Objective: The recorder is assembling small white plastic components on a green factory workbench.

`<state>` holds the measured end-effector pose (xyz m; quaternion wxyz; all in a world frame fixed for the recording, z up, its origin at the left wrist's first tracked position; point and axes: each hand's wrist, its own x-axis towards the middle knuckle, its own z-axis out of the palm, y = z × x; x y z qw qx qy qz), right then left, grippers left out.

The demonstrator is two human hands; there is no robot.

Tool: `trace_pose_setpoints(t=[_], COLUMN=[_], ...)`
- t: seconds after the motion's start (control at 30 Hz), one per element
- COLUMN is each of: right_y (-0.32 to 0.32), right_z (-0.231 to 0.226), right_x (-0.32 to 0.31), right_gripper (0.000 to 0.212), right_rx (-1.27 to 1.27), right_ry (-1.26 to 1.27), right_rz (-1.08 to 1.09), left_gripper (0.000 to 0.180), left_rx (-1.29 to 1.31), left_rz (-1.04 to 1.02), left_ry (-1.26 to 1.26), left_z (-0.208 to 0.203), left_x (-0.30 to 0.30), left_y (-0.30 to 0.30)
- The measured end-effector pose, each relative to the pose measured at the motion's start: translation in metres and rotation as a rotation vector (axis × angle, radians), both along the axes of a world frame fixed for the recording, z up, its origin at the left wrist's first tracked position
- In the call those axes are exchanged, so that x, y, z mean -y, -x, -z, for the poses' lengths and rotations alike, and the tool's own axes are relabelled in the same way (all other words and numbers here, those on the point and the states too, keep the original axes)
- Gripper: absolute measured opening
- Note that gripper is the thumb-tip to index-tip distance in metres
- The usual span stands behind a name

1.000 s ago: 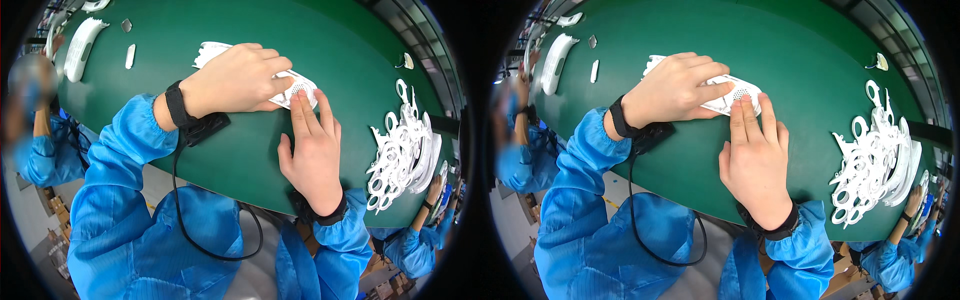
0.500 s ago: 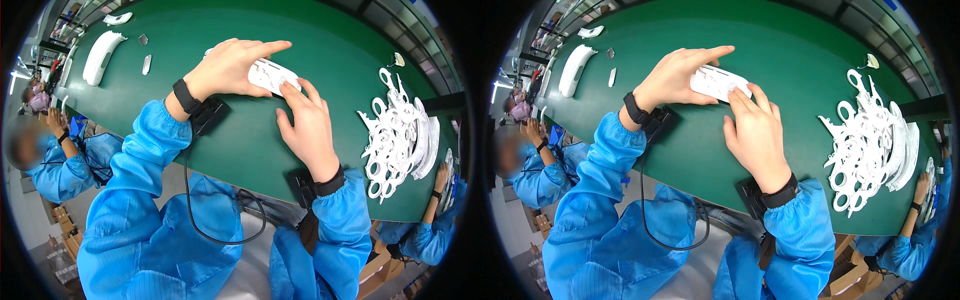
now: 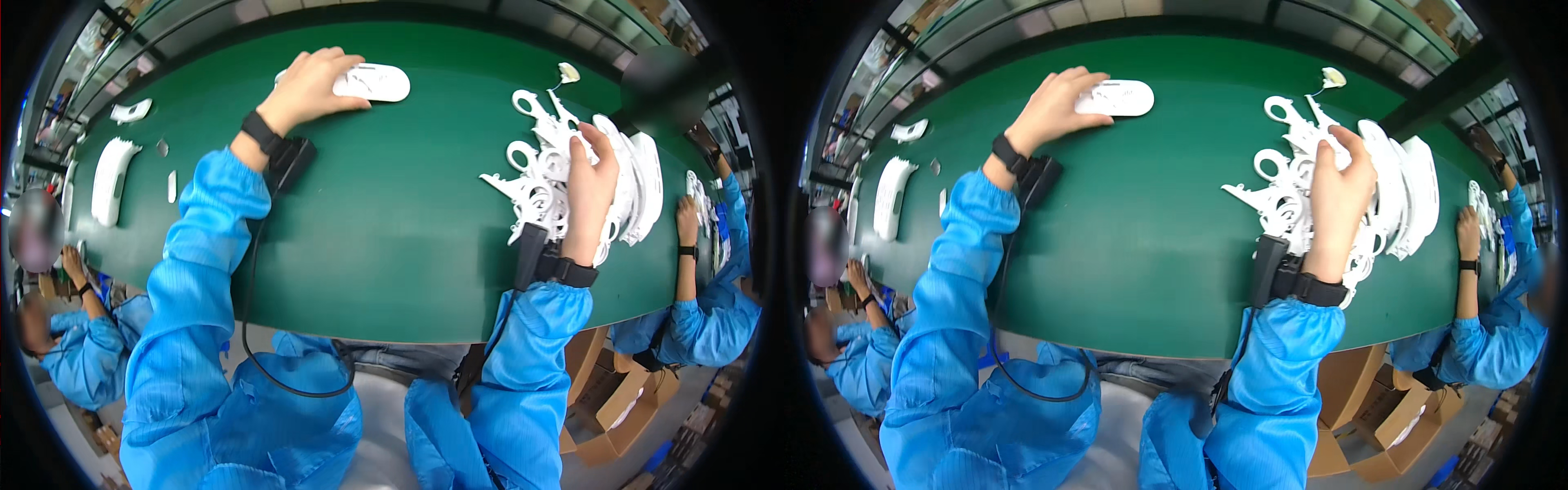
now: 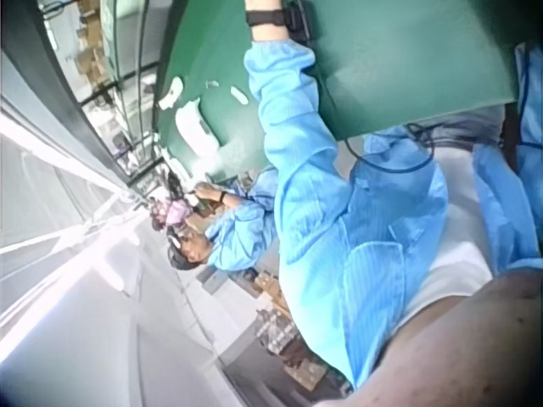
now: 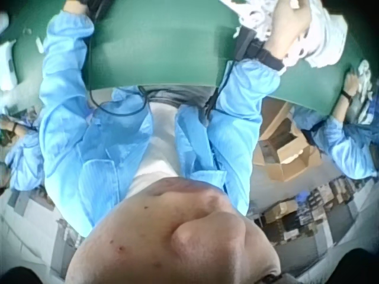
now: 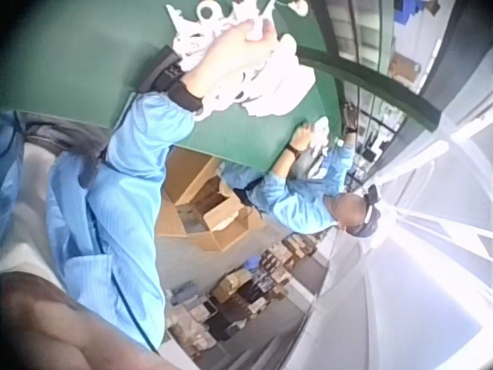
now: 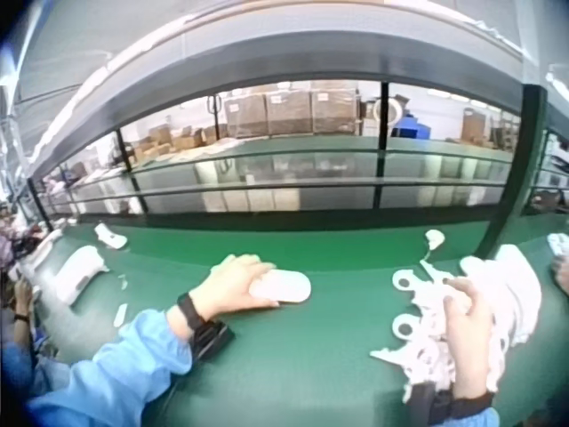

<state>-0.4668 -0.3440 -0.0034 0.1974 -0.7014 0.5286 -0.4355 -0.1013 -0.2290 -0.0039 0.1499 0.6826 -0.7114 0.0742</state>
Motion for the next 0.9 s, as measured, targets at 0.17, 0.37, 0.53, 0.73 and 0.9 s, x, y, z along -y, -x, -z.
trace_pose_setpoints(t=[0.17,0.37,0.53,0.73,0.9], right_y=[-0.004,0.0,-0.025,-0.005,-0.079], right_z=[0.017,0.055,0.017,-0.022,-0.007], right_x=[0.002,0.022,-0.007,-0.014,-0.068], right_gripper=[0.038,0.021,0.022,0.024,0.02], right_rx=[-0.311,-0.299,-0.187,0.428,0.342], right_ry=[0.047,0.199,0.29,0.221,0.078], right_rz=[0.035,0.174,0.142,-0.107,-0.479], left_gripper=[0.064,0.052,0.05,0.041,0.023], left_rx=[0.134,-0.146,-0.312,-0.728,-1.035], left_rz=[-0.044,-0.071,-0.05,-0.035,0.01], left_ry=[-0.006,0.281,0.512,0.486,0.053], left_z=[0.025,0.03,0.05,0.049,0.055], left_x=[0.087,0.09,0.045,0.006,-0.071], left_y=[-0.026,-0.012,-0.042,0.0,-0.002])
